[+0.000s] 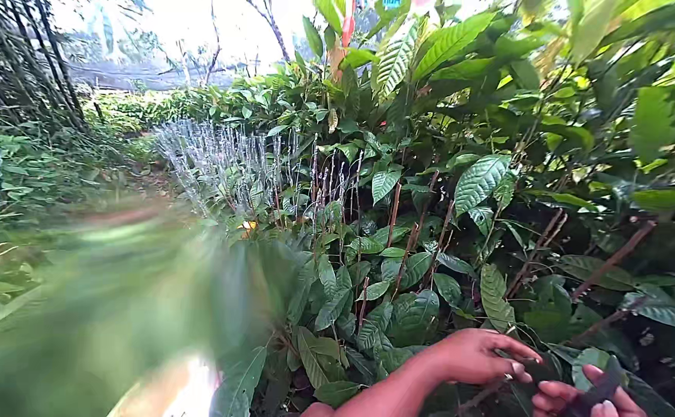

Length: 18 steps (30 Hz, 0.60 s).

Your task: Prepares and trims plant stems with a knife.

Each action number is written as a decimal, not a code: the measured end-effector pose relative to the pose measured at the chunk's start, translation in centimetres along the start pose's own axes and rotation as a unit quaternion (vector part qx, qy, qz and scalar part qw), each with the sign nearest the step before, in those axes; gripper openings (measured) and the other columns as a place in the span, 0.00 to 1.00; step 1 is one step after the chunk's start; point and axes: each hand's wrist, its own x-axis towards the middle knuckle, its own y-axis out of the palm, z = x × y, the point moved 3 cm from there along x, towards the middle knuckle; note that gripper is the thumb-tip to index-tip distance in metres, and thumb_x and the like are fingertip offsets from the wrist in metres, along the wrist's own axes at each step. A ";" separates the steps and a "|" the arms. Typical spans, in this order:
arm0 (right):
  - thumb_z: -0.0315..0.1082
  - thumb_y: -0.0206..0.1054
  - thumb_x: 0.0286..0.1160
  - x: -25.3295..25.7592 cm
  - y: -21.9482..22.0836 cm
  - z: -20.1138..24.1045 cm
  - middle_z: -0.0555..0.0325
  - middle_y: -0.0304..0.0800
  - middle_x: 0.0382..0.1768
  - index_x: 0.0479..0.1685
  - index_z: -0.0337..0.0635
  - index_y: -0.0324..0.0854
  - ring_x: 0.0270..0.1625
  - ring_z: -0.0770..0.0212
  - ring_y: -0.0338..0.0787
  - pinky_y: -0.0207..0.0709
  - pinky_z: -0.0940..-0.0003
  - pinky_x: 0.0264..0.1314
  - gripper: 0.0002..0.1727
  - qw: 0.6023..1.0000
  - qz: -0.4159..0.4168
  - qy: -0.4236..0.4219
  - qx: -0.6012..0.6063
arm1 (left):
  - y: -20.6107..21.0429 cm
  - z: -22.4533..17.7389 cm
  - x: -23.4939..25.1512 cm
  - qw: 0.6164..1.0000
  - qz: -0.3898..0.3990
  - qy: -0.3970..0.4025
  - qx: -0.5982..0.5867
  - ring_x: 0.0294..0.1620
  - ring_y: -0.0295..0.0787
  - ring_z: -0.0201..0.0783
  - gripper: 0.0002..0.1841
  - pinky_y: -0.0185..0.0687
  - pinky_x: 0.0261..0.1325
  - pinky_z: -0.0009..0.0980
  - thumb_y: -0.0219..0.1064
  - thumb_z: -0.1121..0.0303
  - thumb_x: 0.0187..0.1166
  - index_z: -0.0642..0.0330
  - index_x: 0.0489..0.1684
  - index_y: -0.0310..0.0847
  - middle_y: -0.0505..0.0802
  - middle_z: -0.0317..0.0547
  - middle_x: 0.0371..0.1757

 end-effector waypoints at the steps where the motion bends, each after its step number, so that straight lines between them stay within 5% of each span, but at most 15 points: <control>1: 0.43 0.50 0.94 0.1 -0.2 -0.1 0.61 0.97 0.51 0.81 0.59 0.64 0.50 0.59 0.97 0.91 0.63 0.54 0.20 1.000 -0.001 0.004 -0.003 | -0.3 0.9 -0.1 0.996 -0.009 -0.011 -0.085 0.54 0.90 0.43 0.16 0.87 0.61 0.42 0.55 0.78 0.86 0.73 0.67 0.80 0.87 0.59 0.64; 3: 0.41 0.49 0.95 0.4 -0.1 -0.2 0.61 0.96 0.53 0.83 0.56 0.60 0.52 0.58 0.96 0.91 0.62 0.54 0.22 1.000 -0.010 0.016 -0.023 | -0.8 2.1 0.1 0.980 -0.018 -0.029 -0.194 0.47 0.92 0.38 0.17 0.89 0.56 0.39 0.52 0.72 0.89 0.73 0.65 0.80 0.90 0.54 0.56; 7: 0.42 0.50 0.92 1.0 1.5 -1.4 0.62 0.96 0.48 0.84 0.44 0.62 0.40 0.67 0.93 0.88 0.71 0.41 0.25 0.990 -0.053 0.071 -0.106 | -1.8 1.0 0.4 0.980 -0.024 -0.072 -0.183 0.46 0.92 0.38 0.26 0.91 0.55 0.39 0.44 0.56 0.95 0.73 0.61 0.80 0.90 0.52 0.54; 18: 0.34 0.49 0.91 1.5 2.0 -2.3 0.54 0.92 0.41 0.84 0.29 0.59 0.34 0.68 0.88 0.83 0.73 0.37 0.27 0.989 -0.057 0.081 -0.112 | -0.9 -0.7 1.5 0.971 -0.095 -0.111 -0.191 0.36 0.94 0.37 0.21 0.93 0.48 0.36 0.53 0.59 0.93 0.70 0.45 0.84 0.93 0.47 0.40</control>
